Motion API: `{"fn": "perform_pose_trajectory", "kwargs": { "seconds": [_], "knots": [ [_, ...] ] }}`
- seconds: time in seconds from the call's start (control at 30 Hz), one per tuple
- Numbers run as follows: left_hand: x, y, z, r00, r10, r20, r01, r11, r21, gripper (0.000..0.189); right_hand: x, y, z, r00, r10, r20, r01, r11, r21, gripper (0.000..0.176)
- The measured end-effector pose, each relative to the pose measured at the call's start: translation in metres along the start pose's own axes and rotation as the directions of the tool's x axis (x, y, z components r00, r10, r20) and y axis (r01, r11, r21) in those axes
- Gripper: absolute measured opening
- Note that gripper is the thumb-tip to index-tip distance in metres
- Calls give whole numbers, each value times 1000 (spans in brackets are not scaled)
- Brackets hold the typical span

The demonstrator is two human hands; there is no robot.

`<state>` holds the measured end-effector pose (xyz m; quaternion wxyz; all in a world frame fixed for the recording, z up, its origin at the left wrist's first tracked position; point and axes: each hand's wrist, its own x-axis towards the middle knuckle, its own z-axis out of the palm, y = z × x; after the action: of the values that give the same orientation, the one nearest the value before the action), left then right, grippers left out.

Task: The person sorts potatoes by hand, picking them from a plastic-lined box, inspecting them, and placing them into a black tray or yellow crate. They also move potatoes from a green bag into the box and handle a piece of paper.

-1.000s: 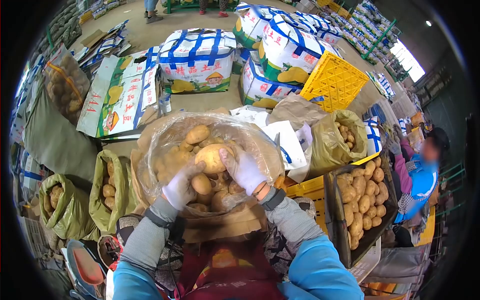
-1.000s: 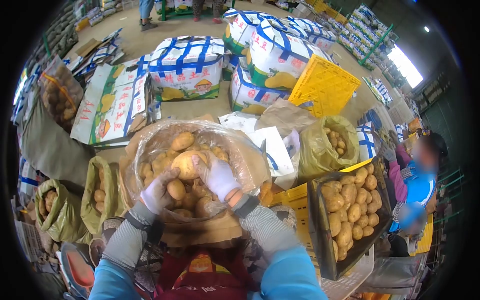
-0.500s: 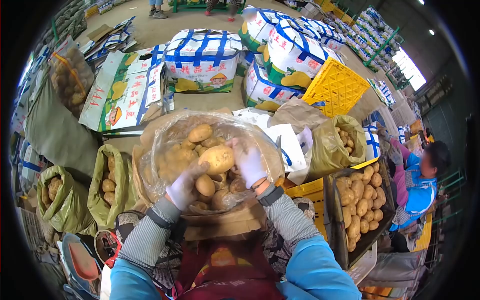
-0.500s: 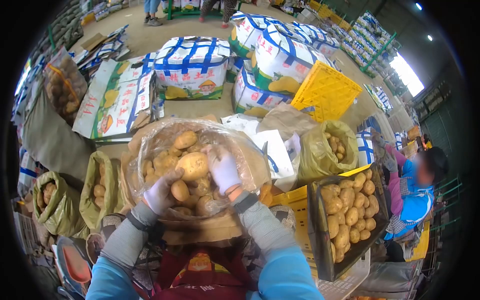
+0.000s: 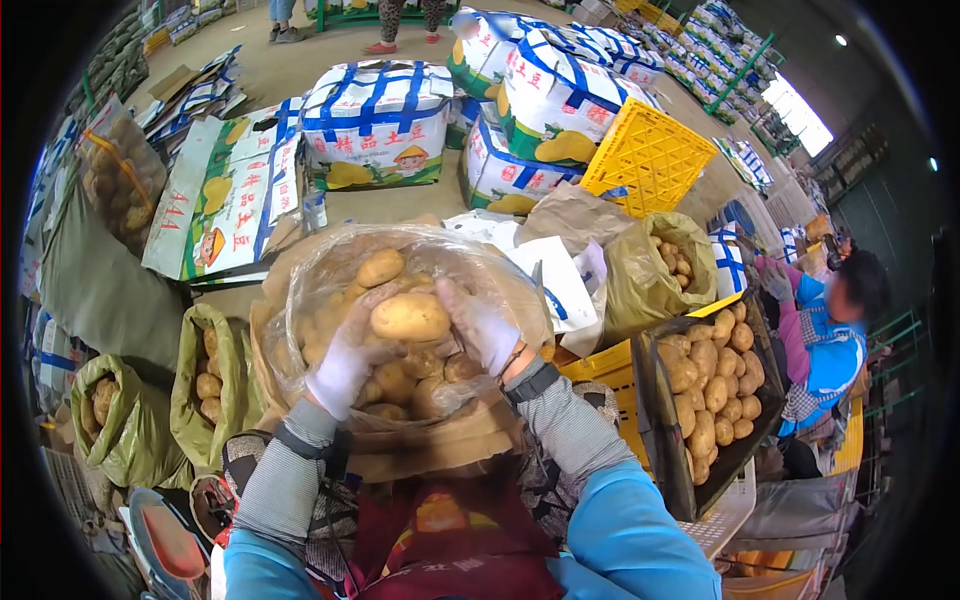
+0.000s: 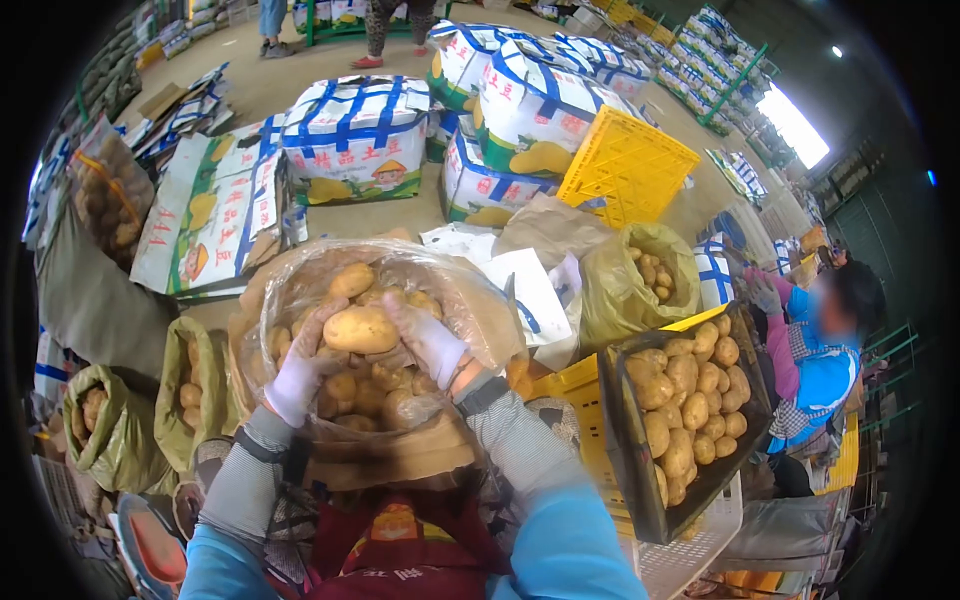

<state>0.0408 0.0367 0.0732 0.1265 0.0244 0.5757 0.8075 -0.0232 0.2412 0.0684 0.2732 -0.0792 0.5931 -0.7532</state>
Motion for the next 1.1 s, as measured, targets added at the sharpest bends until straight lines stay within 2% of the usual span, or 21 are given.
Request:
{"fn": "perform_pose_trajectory", "kwargs": {
  "seconds": [0.07,0.1,0.23,0.3,0.33,0.37,0.4,0.43,0.53,0.57,0.6,0.63,0.7,0.73,0.77,0.83,0.87,0.9,1.0,1.03,1.1],
  "knots": [
    [4,-13,-1,998,57,-24,-57,998,26,70,10,9,8,978,-208,32,205,908,-365,51],
    [4,-19,0,997,54,-52,-55,998,-22,68,2,11,5,984,-180,7,164,881,-444,48],
    [4,-18,-2,996,-88,3,87,974,-207,59,14,30,-8,980,-201,9,201,974,-103,51],
    [3,-20,-16,997,-68,22,69,995,-66,55,15,22,-18,991,-132,36,131,991,31,55],
    [6,-23,-14,997,-58,52,58,998,7,53,13,24,-13,965,-253,69,260,957,-125,63],
    [2,-14,1,997,-73,2,72,974,-216,52,10,24,-3,925,-367,102,380,880,-284,72],
    [7,-25,-11,999,-21,31,24,996,-87,55,-1,5,8,929,-332,162,347,636,-689,86],
    [6,-22,-3,998,-26,56,37,979,-199,58,0,23,7,825,-499,266,481,371,-794,94],
    [-5,-5,31,999,-33,16,36,949,-312,43,-8,21,10,870,-466,165,412,499,-763,92],
    [-2,-14,10,990,-71,123,112,921,-373,40,-10,15,6,902,-417,115,353,556,-752,87],
    [1,-19,1,987,-139,79,159,904,-397,44,-12,8,3,927,-367,81,306,611,-730,83],
    [2,-30,-26,977,166,131,-193,954,229,49,-16,-3,1,947,-314,63,267,665,-698,78],
    [5,-32,-27,870,384,308,-492,638,593,57,-40,-26,-7,938,-346,1,332,898,-289,70],
    [2,-23,-10,885,375,274,-464,752,468,61,-56,-36,-13,935,-354,-28,352,935,-50,66],
    [-3,-10,2,880,341,330,-474,667,575,60,-76,-50,-28,922,-385,-40,386,921,44,62],
    [0,-21,-8,924,269,272,-376,764,524,62,-142,-93,-54,902,-396,-175,406,913,28,66],
    [5,-29,-17,951,197,238,-289,842,456,63,-161,-98,-77,843,-484,-236,490,871,-37,67],
    [3,-35,-16,955,200,219,-280,848,450,61,-204,-121,-91,841,-420,-341,387,908,-162,67],
    [-3,-43,-15,969,190,158,-242,861,448,57,-294,-126,-145,640,-543,-544,476,836,-274,68],
    [-6,-42,-16,975,169,145,-217,863,457,57,-322,-125,-162,528,-520,-671,393,851,-349,70],
    [1,-53,-41,998,-4,55,-6,982,187,53,-377,-108,-219,328,-443,-835,207,896,-394,71]
  ]
}}
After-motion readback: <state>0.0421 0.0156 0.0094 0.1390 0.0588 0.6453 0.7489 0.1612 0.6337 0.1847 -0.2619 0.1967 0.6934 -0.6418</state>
